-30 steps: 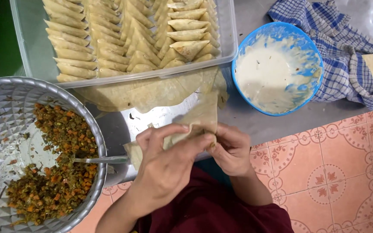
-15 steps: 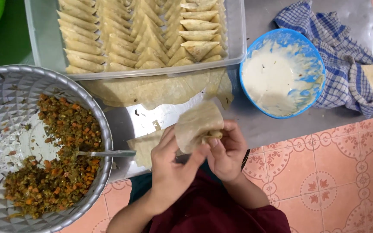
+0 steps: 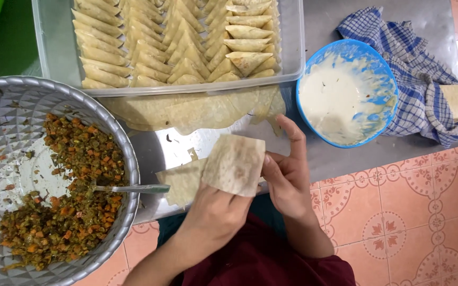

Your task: The person fills triangular pastry wrappers with a vegetable mixture using a spoon, then folds and seals the edges to form samosas. They place the finished samosas into a plastic container.

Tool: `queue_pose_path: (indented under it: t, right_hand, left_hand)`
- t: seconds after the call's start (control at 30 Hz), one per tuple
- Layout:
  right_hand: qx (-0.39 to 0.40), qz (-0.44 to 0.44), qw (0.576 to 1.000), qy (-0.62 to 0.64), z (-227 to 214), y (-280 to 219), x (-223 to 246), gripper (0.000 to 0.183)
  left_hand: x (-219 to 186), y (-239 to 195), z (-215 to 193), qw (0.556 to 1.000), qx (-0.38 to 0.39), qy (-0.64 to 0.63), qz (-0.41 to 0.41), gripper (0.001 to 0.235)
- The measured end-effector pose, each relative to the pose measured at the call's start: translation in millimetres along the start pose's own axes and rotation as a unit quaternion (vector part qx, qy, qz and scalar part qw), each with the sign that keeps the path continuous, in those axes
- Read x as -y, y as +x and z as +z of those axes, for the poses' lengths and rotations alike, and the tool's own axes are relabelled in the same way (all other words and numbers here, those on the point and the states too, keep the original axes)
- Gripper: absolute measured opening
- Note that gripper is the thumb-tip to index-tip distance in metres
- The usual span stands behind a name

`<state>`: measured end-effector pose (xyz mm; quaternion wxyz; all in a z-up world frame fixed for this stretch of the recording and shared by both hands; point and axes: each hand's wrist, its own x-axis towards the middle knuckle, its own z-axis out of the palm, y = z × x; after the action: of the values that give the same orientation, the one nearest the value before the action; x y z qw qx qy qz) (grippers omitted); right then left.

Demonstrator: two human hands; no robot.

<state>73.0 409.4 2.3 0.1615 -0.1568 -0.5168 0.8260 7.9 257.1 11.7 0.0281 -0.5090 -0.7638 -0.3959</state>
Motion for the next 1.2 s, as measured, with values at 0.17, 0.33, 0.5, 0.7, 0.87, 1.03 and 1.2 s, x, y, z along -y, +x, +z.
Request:
queue_pose_path:
  t: [0.17,0.33,0.5,0.7,0.87,1.03,1.2]
  right_hand:
    - [0.117,0.069,0.979,0.152,-4.2,0.8,27.6,0.073]
    - [0.099,-0.003,0.994,0.037,-13.8,-15.6,16.0,0.080]
    - [0.060,0.002,0.997,0.044,-6.5,-15.7,-0.4,0.078]
    - [0.037,-0.077,0.996,0.036,-19.1,-9.3,-2.3,0.063]
    - [0.033,-0.011,0.999,-0.012,-24.2,6.7,17.7,0.047]
    - [-0.051,-0.115,0.985,-0.115,-15.4,9.0,18.4,0.052]
    - [-0.073,-0.149,0.986,0.023,-17.7,-4.8,-12.8,0.055]
  left_hand:
    - [24.1,5.0,-5.2,0.994,-0.068,0.064,0.065,0.018]
    - [19.9,16.6,-4.9,0.993,-0.104,0.004,0.051,0.031]
    - [5.8,26.3,-12.9,0.991,-0.114,-0.068,-0.029,0.052]
    - [0.7,27.7,-19.1,0.962,-0.132,-0.186,-0.149,0.033]
    - [7.2,24.5,-29.8,0.996,-0.071,-0.037,0.031,0.028]
    - [9.5,21.5,-26.2,0.996,-0.077,-0.050,0.017,0.026]
    - [13.2,6.6,-4.5,0.977,-0.109,-0.156,-0.099,0.033]
